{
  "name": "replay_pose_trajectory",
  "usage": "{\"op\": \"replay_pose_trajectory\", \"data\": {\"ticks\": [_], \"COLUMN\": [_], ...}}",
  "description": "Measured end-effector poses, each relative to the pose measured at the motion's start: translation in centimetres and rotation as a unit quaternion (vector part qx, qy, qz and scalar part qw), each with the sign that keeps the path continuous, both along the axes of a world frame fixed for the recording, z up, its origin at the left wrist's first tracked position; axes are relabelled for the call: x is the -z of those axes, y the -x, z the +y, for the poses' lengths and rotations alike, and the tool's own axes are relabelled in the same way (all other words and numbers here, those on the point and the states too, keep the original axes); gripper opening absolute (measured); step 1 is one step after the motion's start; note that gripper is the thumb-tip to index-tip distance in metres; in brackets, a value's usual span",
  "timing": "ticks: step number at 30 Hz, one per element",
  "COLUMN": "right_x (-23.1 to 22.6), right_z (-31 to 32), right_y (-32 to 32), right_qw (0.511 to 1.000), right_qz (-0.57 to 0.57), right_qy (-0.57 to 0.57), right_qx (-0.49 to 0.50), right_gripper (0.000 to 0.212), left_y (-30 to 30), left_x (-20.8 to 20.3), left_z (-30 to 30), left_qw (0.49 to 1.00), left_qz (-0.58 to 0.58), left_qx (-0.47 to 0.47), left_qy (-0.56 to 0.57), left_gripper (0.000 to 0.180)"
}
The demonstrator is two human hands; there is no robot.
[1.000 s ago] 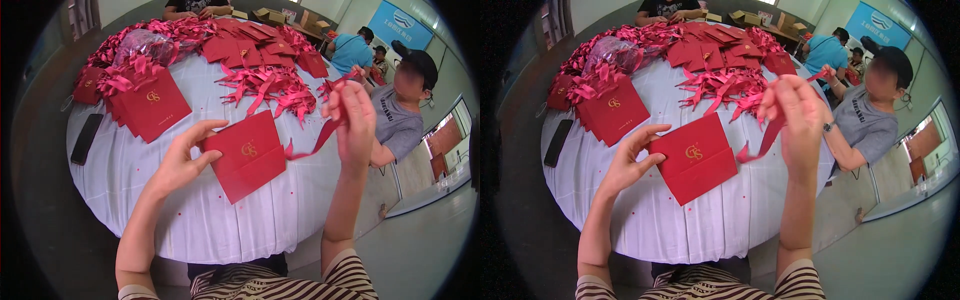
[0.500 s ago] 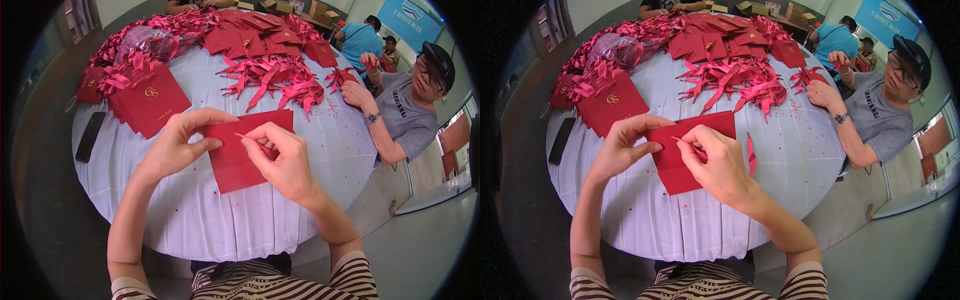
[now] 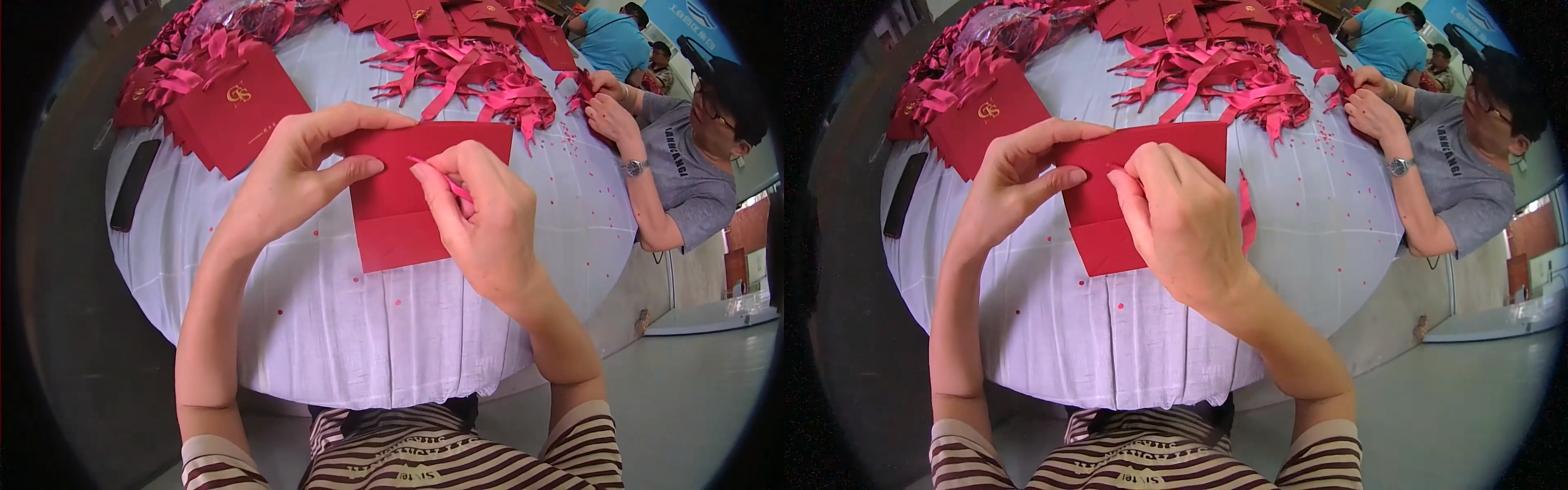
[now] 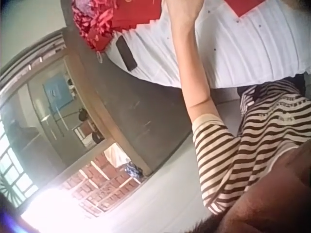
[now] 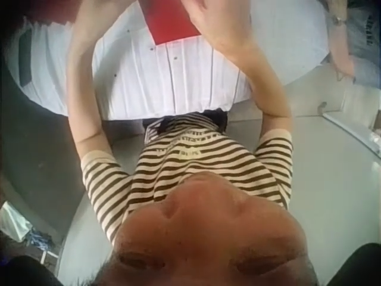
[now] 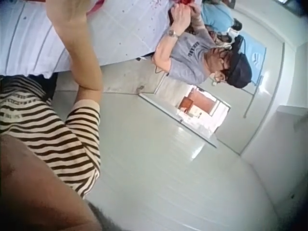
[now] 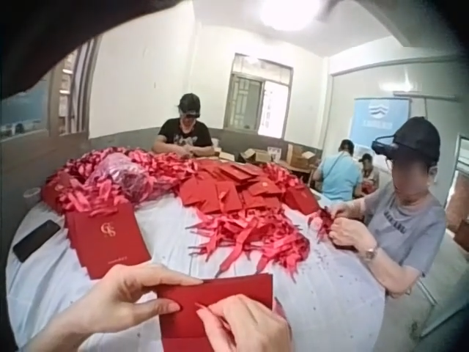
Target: The person attaches pink ribbons to red gift bags by hand at a table.
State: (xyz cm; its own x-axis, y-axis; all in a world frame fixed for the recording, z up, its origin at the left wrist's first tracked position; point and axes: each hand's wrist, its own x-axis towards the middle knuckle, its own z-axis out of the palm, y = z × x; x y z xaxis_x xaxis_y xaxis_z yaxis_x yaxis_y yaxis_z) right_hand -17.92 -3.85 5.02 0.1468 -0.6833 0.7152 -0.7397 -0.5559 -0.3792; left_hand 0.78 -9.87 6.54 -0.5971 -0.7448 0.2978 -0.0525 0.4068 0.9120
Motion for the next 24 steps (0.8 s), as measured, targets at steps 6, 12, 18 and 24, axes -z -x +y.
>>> {"op": "replay_pose_trajectory", "data": {"ticks": [6,12,18,24], "right_x": [0.6,1.1,1.2,0.7], "right_z": [-0.2,-0.1,0.4,1.0], "right_y": [-0.5,-1.1,-1.4,-2.0], "right_qw": [1.000,0.998,0.998,0.996], "right_qz": [-0.016,-0.020,-0.003,0.020], "right_qy": [0.023,0.049,0.061,0.076], "right_qx": [0.002,0.012,0.035,0.048], "right_gripper": [0.009,0.010,0.011,0.015], "left_y": [0.3,0.4,0.4,0.6], "left_x": [0.6,0.9,1.1,0.8], "left_z": [0.0,0.4,0.9,1.8], "left_qw": [1.000,0.999,0.998,0.996], "left_qz": [0.021,0.030,0.034,0.023], "left_qx": [-0.004,-0.005,-0.016,-0.049], "left_qy": [0.020,0.031,0.045,0.069], "left_gripper": [0.039,0.038,0.038,0.037]}}
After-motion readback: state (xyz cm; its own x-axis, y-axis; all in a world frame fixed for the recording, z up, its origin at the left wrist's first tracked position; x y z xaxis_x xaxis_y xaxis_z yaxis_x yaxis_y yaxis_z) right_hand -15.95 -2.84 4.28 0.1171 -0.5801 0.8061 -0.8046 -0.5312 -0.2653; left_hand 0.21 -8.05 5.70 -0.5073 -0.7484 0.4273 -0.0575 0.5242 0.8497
